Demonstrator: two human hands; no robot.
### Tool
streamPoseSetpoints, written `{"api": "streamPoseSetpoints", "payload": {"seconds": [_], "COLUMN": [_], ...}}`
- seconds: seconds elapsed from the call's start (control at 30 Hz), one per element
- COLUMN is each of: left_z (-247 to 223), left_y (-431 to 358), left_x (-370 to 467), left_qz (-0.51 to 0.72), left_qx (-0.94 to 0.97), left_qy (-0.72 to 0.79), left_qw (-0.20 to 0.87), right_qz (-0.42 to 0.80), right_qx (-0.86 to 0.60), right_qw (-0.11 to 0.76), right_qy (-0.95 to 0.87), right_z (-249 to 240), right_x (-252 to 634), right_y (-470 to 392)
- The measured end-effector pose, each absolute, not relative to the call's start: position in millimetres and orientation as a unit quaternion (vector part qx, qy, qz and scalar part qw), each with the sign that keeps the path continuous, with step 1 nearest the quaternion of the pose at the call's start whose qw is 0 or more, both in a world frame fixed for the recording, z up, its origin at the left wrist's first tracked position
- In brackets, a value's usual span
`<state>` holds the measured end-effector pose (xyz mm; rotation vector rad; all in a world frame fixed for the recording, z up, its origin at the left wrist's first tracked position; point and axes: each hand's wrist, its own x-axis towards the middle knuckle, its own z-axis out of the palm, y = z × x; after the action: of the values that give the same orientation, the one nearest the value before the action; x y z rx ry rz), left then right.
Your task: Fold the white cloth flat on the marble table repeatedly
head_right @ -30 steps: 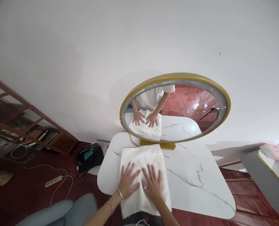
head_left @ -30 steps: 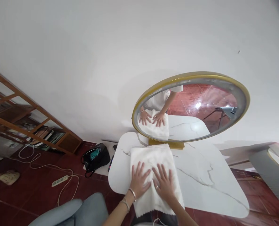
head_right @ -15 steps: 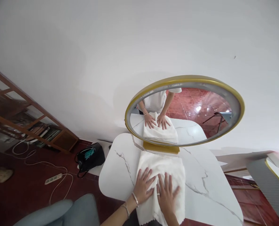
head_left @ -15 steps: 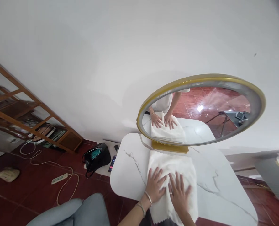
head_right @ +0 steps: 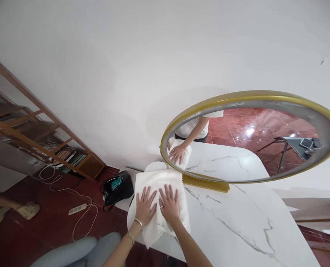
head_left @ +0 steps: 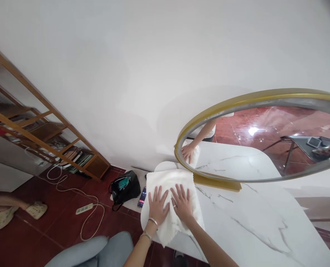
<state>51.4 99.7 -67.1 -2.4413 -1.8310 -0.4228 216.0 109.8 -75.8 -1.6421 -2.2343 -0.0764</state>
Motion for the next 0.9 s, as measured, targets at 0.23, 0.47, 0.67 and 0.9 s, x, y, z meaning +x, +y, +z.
{"api": "streamPoseSetpoints", "payload": {"seconds": [0.23,0.47,0.67,0.9], "left_z": [-70,-68,-68,-66], "left_y": [170,219,231,198], "left_x": [55,53,35,19], "left_qz": [-0.131,-0.127,-0.122,-0.153], "left_qx": [-0.816,-0.841,-0.837,-0.81], "left_qy": [-0.562,-0.525,-0.534,-0.565], "left_qw": [0.027,0.019,0.002,-0.024], "right_qz": [-0.03,-0.031,0.008,0.036], "right_qx": [-0.642,-0.702,-0.707,-0.671], "right_qw": [0.209,0.241,0.203,0.218], "right_qy": [-0.737,-0.669,-0.678,-0.708], "right_z": [-83,-87,-83,-80], "right_x": [212,206,197,174], "right_y": [162,197,217,197]}}
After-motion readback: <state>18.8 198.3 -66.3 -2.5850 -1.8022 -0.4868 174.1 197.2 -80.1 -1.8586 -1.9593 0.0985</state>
